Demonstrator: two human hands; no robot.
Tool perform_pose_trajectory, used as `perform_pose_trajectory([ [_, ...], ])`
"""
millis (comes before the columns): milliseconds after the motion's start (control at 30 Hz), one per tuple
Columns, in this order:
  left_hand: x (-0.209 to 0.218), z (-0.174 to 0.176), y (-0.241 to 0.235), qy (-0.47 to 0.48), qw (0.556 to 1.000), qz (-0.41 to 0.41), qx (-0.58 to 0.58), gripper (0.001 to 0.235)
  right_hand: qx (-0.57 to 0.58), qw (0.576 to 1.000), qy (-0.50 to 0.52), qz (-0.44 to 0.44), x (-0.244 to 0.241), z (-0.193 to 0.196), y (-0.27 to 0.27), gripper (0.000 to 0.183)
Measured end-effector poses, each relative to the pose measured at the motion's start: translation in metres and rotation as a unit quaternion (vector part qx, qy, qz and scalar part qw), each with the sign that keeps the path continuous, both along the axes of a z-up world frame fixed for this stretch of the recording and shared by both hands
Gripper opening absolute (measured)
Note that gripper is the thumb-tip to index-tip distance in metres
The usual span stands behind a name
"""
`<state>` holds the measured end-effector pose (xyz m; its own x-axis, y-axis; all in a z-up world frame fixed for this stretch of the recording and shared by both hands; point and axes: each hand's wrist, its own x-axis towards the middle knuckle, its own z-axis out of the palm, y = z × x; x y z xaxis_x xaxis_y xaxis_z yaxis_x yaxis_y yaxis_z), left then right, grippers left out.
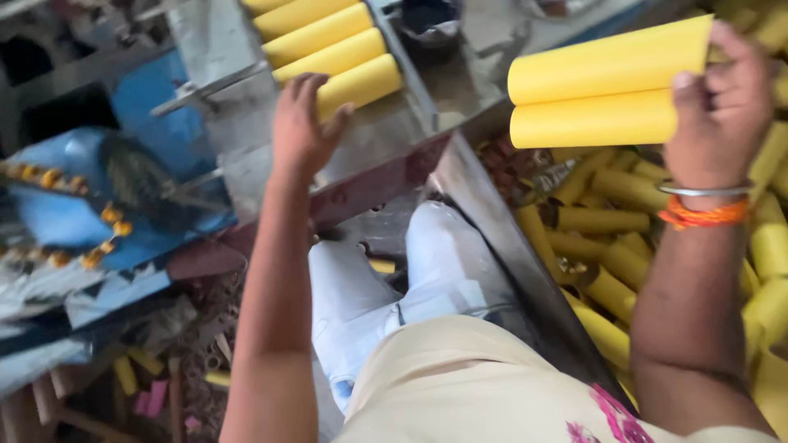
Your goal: The person repeatedly picks up yellow cylindrical objects from a metal bin and places them onto a conveyor belt. The action is continuous and repetitive, involving handling the cylinders one or two at a time.
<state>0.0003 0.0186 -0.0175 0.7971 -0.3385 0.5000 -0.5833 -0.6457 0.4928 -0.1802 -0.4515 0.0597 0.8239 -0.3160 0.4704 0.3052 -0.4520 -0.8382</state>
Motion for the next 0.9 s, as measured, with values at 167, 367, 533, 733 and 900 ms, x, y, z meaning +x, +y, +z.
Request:
perform_pose_trajectory([
  [167,0.002,-0.002,-0.001,0.005,0.999,-0.010,-0.053,0.012,0.170,0.980,-0.012,0.099,0.062,-0.006,0.036,0.034],
  [367,0.006,-0.009,-0.005,0.007,0.998,0.001,-0.070,0.015,0.098,0.984,0.017,0.147,0.127,-0.031,0.084,0.033],
  [533,0.008,-0.009,-0.009,0.043,0.993,0.028,-0.108,0.025,0.102,0.985,0.044,0.134,0.143,-0.030,0.110,0.033],
  [733,0.003,0.002,-0.005,0.055,0.994,0.020,-0.093,0.044,0.059,0.984,0.101,0.136,0.149,-0.038,0.151,0.030],
  [900,-0.004,0.018,-0.006,-0.012,0.996,-0.086,-0.002,0.113,-0.039,0.989,0.064,0.131,0.154,-0.042,0.220,0.028],
])
